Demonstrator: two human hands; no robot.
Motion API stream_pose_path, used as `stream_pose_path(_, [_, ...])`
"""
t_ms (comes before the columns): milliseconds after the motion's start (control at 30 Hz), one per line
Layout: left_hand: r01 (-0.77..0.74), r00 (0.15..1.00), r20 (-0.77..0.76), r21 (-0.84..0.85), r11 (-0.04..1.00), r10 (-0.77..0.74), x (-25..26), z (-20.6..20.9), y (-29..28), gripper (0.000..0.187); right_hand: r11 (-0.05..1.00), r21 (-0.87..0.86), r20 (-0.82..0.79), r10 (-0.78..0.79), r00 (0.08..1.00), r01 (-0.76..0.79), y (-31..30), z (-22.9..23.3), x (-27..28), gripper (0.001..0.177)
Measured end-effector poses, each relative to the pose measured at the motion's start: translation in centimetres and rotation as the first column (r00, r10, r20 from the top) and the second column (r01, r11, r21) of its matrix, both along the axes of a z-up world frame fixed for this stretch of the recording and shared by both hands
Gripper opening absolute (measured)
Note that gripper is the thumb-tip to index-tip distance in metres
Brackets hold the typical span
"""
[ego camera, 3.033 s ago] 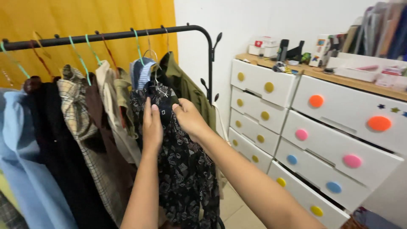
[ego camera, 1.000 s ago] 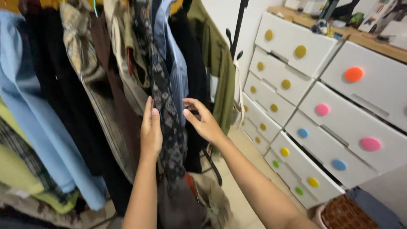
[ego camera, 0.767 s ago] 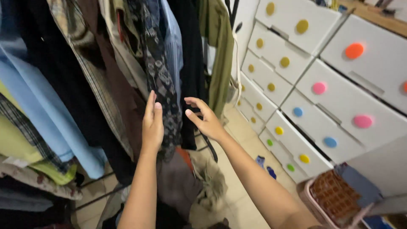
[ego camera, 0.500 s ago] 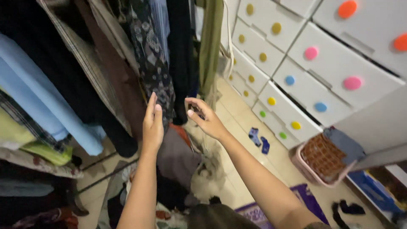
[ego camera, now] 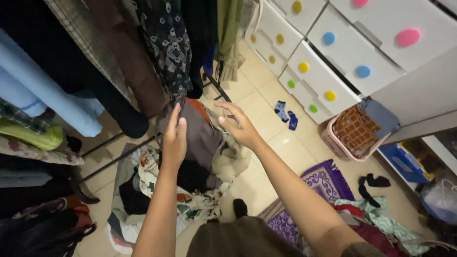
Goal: Hanging and organizing various shirts, jackets, and clothing items on a garment rack in a room.
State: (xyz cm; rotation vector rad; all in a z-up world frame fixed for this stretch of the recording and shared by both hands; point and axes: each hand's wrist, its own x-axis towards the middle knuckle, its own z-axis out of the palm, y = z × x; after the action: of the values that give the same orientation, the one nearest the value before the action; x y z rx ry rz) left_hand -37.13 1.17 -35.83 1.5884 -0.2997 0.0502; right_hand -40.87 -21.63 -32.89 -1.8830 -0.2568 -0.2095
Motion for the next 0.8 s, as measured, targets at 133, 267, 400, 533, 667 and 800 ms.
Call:
stream_pose_path(133, [-0.007,0.995,-0.098,0.137,0.991,0.021,-1.0,-2.6,0.5,0.054,0.993,-0.118,0.023,0.001,1.000,0.002,-0.4,-4.1,0.2,0.041])
stream_pose_path(267, [-0.009,0.969,-0.242,0.144,0.989,0.044,-0.7,-7.6,0.1,0.056,0.989,-0.146,0.036,0.024,0.999,-0.018,-1.0,-7.3,0.4,0.038])
stream_pose_path(400, [0.043,0.936,-0.351,0.197,0.979,0.030,0.4,-11.3,-1.2,0.057,0.998,-0.066,-0.047,0.016,0.999,-0.019,-2.2,-11.5,1.2,0.039])
stream_pose_path(533, [0.048,0.993,-0.112,0.227,0.973,-0.023,1.9,-12.5,-3.0,0.053,0.999,-0.034,-0.068,-0.041,0.997,0.039,-3.3,-15.6,2.1,0.040])
stream_pose_path(667, [0.176,0.803,-0.593,0.324,0.929,0.054,3.3,-11.2,-4.7,0.063,0.993,-0.001,-0.112,-0.118,0.987,0.119,-4.2,-20.5,3.4,0.043])
stream_pose_path(800, [0.107,0.987,-0.145,0.225,0.968,-0.075,5.1,-20.5,-5.4,0.057,0.990,0.017,-0.123,-0.136,0.983,0.139,-4.9,-25.2,4.3,0.044])
